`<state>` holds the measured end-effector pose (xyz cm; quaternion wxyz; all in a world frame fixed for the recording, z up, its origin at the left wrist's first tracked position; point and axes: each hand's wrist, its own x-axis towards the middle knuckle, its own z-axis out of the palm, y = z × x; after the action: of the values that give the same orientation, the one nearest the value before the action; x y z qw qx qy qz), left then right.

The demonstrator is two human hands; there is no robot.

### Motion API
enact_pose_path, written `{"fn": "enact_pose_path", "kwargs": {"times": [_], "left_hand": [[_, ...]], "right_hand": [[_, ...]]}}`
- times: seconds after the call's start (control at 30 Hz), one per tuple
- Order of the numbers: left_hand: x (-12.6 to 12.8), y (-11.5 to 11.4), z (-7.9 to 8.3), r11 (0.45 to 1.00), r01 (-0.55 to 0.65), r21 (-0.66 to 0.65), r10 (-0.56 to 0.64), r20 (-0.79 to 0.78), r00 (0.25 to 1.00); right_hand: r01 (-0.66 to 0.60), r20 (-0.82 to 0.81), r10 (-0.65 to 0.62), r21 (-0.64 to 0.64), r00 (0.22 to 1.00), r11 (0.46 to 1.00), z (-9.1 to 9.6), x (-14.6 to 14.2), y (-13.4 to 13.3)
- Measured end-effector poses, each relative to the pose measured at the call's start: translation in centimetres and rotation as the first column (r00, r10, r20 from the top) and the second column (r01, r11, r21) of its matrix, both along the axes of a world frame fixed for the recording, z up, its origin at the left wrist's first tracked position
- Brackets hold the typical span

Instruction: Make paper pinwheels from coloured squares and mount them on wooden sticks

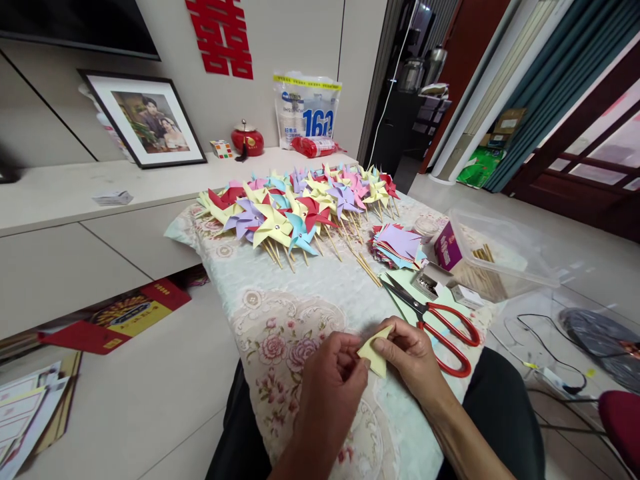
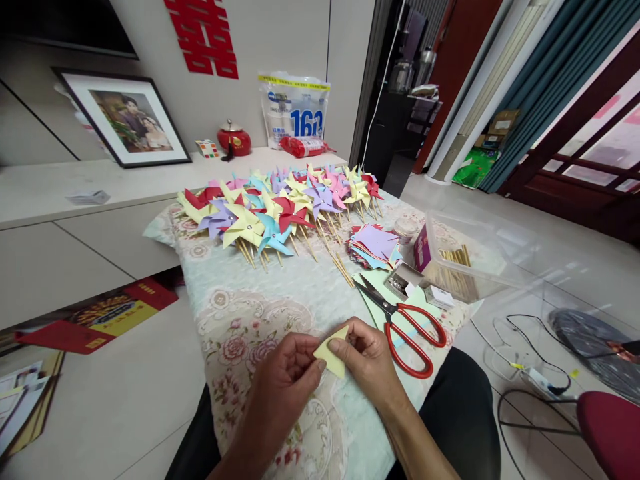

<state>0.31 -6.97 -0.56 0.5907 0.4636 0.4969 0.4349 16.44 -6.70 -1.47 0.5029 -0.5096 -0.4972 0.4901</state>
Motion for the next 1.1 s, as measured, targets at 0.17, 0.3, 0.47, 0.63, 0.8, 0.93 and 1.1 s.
{"fn": "enact_pose_path", "kwargs": {"times": [0.17, 0.3, 0.47, 0.63, 0.8, 0.93, 1.1], "left_hand": [[0.0, -0.2, 0.1, 0.999, 0.013, -0.031, -0.012, 0.031, 0.999], [0.0, -0.1, 0.1, 0.997, 0.029, -0.07, -0.027, 0.027, 0.999], [0.0, -0.1, -0.3, 0.996, 0.031, -0.084, -0.028, 0.034, 0.999], [0.0, -0.1, 0.0, 0.995, 0.014, -0.096, -0.01, 0.041, 0.999], [0.0, -0.2, 0.2, 0.996, 0.004, -0.093, -0.001, 0.032, 0.999], [0.0, -0.3, -0.6, 1.0, -0.017, -0.018, 0.018, 0.023, 1.0], [0.3, -0.4, -1.0, 0.995, -0.054, 0.082, 0.06, -0.07, 0.996]], "right_hand": [[0.033, -0.026, -0.032, 0.039, 0.999, 0.999, -0.3, 0.1, -0.1], [0.025, -0.037, -0.024, 0.048, 0.999, 0.999, -0.2, 0.1, -0.2], [0.017, -0.017, -0.016, 0.056, 1.0, 0.998, 0.0, 0.1, -0.2], [0.01, -0.029, -0.008, 0.06, 1.0, 0.998, -0.1, 0.2, -0.1], [0.01, -0.011, -0.009, 0.072, 1.0, 0.997, -0.2, 0.3, -0.2], [-0.042, -0.019, 0.043, 0.075, 0.999, 0.996, -0.2, 0.4, -0.2], [-0.068, 0.011, 0.067, 0.102, 0.998, 0.993, -0.1, 0.4, 0.0]]}}
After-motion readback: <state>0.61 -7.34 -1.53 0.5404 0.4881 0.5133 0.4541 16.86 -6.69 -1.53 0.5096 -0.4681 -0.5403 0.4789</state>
